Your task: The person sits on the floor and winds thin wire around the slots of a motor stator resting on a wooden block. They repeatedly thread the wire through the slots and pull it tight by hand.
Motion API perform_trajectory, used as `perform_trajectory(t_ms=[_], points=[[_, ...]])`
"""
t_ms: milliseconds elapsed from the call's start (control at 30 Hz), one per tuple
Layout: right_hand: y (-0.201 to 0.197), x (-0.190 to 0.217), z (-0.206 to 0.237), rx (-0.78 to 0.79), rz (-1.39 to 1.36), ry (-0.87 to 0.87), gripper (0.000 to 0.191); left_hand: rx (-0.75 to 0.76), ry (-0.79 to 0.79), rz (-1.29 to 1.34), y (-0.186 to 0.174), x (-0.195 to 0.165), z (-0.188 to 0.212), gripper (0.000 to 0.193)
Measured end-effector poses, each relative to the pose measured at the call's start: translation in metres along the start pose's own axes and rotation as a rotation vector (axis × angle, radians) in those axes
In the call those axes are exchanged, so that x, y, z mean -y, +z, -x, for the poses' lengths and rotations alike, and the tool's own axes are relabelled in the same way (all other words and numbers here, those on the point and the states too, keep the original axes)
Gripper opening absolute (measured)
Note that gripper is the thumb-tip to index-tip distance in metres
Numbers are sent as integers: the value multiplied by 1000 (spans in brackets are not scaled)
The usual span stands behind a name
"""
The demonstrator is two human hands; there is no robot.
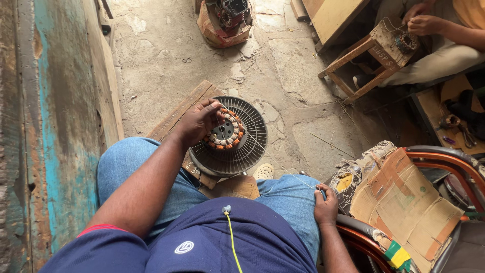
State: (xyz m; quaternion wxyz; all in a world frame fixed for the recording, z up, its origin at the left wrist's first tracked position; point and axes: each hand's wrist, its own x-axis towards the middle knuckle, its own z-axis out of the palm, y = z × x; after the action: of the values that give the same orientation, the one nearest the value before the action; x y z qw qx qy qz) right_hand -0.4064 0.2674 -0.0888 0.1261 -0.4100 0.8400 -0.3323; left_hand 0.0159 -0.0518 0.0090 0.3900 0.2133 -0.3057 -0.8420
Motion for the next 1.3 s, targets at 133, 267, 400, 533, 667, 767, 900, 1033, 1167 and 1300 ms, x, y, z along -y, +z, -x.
perform_trajectory(t_ms=[133, 267, 400, 533, 667, 767, 900, 1033, 1167, 1300], points=[[1, -2, -1, -5, -5, -14, 20, -13, 6, 40, -1, -1, -2, 9], [1, -2, -1, -7, 7, -10, 21, 3, 10, 43, -3, -1, -3, 9], [1, -1, -1, -15, -6, 15, 16, -22, 7, 68, -3, -1, -1, 12], [1, -2, 0, -19, -11, 55, 20, -44, 7, 19, -4, 1, -1, 13], [-2, -4, 2, 20, 45, 76, 23, -26, 27, 0, -7, 2, -4, 12], [-9, -4, 10, 25, -20, -57, 24, 19, 34, 68, -10, 0, -5, 17], [-23, -5, 31, 99, 42, -73, 38, -92, -11, 28, -14, -15, -3, 31], [-29, -11, 46, 104, 52, -174, 33, -47, 33, -4, -24, -46, 1, 38], [-30, -19, 49, 88, 174, -14, 28, -47, 46, -87, -23, -56, 10, 43], [-36, -22, 41, 97, 91, -86, 20, -167, 26, -238, -26, -60, 11, 47]])
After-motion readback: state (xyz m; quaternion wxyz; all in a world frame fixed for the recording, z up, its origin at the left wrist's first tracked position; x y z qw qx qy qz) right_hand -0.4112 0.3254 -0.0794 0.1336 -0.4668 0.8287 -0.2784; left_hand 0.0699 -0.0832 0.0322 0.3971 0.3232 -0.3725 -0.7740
